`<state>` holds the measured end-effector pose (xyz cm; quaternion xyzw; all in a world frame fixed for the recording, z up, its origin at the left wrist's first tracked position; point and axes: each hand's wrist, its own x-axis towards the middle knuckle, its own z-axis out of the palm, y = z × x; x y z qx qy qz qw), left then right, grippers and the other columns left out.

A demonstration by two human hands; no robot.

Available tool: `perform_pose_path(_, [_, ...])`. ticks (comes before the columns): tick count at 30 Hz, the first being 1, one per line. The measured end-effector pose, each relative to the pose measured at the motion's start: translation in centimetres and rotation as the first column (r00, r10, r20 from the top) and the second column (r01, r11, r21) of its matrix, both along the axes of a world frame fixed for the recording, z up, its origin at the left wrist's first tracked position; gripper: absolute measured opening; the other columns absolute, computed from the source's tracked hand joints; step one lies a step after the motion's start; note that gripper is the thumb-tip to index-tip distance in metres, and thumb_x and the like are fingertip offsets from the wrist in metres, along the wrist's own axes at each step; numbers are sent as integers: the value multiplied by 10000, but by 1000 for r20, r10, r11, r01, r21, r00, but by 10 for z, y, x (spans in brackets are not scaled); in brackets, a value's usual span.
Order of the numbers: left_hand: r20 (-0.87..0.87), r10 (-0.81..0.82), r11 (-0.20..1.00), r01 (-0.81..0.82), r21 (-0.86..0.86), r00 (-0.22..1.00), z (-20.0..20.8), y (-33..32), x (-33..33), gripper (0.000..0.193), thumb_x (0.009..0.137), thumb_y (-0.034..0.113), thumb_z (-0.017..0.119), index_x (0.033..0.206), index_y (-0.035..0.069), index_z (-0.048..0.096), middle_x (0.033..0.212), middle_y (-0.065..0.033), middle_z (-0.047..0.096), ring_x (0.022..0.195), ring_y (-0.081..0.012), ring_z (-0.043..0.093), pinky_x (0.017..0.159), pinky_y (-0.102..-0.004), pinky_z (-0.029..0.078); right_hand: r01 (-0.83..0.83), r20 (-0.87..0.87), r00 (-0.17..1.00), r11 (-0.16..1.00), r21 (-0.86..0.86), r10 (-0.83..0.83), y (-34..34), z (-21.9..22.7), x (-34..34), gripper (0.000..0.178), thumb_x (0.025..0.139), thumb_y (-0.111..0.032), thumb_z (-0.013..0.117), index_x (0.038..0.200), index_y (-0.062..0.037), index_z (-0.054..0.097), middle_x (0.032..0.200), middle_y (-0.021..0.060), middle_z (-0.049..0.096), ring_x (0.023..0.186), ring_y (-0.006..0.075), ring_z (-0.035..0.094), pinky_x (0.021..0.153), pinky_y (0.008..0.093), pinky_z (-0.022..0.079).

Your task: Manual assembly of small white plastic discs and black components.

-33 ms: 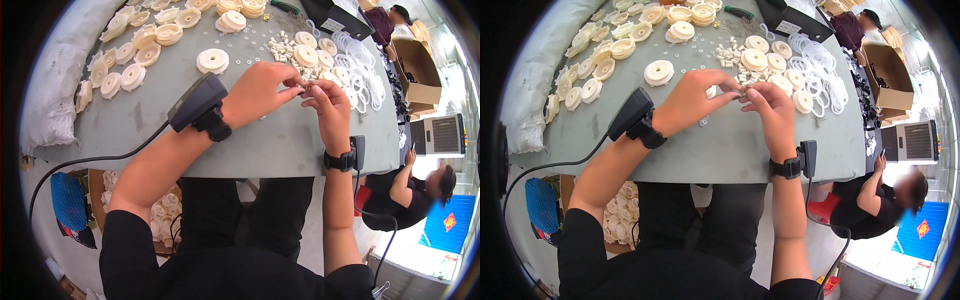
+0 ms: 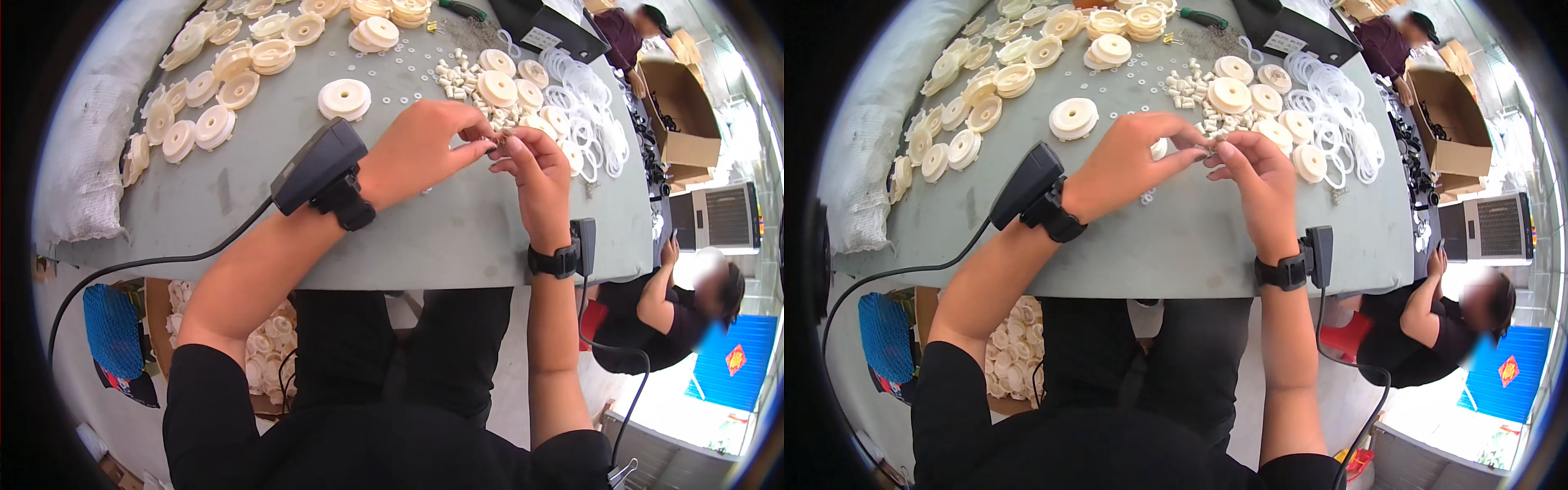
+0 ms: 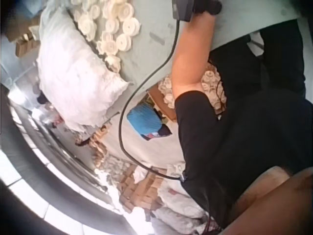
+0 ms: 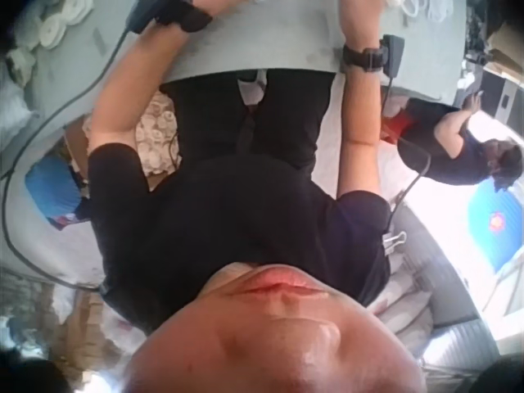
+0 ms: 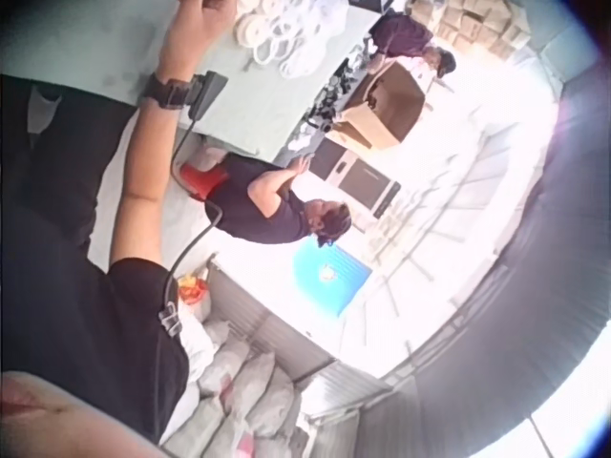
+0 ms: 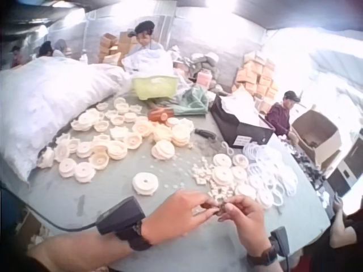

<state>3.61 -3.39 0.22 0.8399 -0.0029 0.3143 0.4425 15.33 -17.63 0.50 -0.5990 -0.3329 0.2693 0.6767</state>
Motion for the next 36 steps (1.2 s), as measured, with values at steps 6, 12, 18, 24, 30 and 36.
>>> perform_pose_path(6, [-35,12,1000,-12,14,999,2,-1,0,141,793,96,611,896,0,624,848,-98,649,786,-187,608,717,-281,458,-159,74,985,987,37,156,5,-1,3,249,848,-85,586,1081,0,569,835,46,603,698,89,562,630,229,490])
perform_pose_path(12, [-112,-13,982,-8,-187,994,2,-9,2,176,778,16,602,953,5,606,866,-75,642,766,-126,595,716,-246,455,-174,77,982,984,33,171,-4,1,4,235,844,-71,585,1070,-7,584,798,33,609,675,87,577,591,224,503])
perform_pose_path(18, [-87,-87,996,85,-26,992,4,-7,2,185,772,12,607,957,17,619,874,-64,643,775,-138,606,713,-252,463,-169,-19,985,984,57,170,-8,-1,7,218,822,-87,628,1003,29,592,820,59,631,698,95,601,602,239,515])
perform_pose_path(24, [-143,-67,994,54,-93,987,3,-6,0,222,782,26,613,1002,4,600,874,-61,642,796,-120,613,723,-242,473,-163,13,987,986,19,163,-9,1,6,215,802,-86,653,976,31,603,847,74,646,739,110,618,637,236,518])
perform_pose_path(30, [-170,-183,936,120,-330,968,-1,-3,3,189,877,86,525,1028,-19,566,796,-53,608,732,-95,588,673,-232,466,-114,27,993,993,17,113,-9,0,8,186,788,-37,651,954,38,613,864,78,652,795,119,628,695,233,521])
perform_pose_path(36, [-131,-273,853,177,-491,953,-5,4,3,205,917,103,452,1059,-18,535,735,-43,574,683,-95,563,632,-230,451,-124,90,989,991,58,118,-7,2,3,171,779,13,639,946,38,614,918,91,651,840,120,624,735,222,511])
